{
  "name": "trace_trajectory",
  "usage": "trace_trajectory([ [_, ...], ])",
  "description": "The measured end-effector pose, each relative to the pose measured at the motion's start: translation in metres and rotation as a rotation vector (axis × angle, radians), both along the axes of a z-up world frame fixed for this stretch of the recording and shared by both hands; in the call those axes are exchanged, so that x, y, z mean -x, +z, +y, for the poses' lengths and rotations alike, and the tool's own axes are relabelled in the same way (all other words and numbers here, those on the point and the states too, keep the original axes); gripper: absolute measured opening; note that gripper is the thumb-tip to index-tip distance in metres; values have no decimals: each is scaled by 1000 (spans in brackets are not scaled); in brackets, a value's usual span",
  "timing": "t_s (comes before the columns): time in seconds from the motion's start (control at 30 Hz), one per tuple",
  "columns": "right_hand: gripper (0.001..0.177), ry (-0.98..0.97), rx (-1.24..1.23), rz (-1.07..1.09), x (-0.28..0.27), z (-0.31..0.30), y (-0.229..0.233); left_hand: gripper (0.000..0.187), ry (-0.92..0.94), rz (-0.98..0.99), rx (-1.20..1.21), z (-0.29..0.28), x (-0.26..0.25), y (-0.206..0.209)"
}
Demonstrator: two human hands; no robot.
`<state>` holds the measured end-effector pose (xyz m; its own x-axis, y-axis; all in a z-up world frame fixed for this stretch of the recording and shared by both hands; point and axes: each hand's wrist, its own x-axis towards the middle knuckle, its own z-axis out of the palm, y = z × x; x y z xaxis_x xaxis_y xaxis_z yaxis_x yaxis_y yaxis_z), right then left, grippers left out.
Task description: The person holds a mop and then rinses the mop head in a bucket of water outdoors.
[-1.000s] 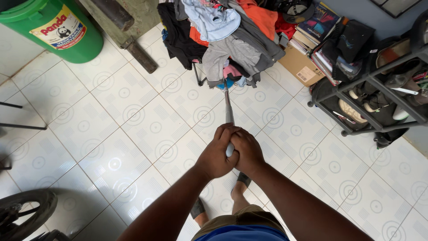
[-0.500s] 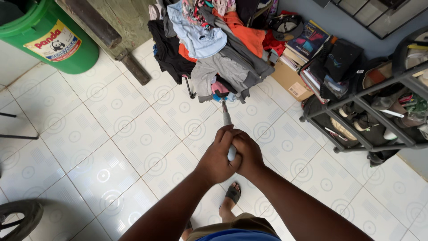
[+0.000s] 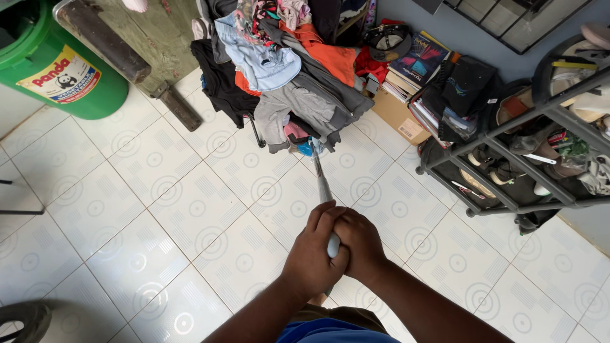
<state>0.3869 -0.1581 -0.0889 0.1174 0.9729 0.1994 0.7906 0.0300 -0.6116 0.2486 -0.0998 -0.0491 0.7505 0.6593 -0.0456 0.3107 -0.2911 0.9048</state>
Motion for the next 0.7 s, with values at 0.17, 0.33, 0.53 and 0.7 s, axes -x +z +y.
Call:
trace_trajectory([
  [0.17,22,-69,142,56,-12,7,-15,69,-89,-17,-74,14,-19,-22],
  [0.33,22,-105,147,74,-19,11,-34,70,-157,54,-69,25,-30,-43],
  [0.53,25,-104,2,82,-29,-6,13,67,-145,-43,-32,6,-40,-9],
  [0.7,26,-144,-33,85,-40,-3,21,68,-170,-1,37,13,-51,5],
])
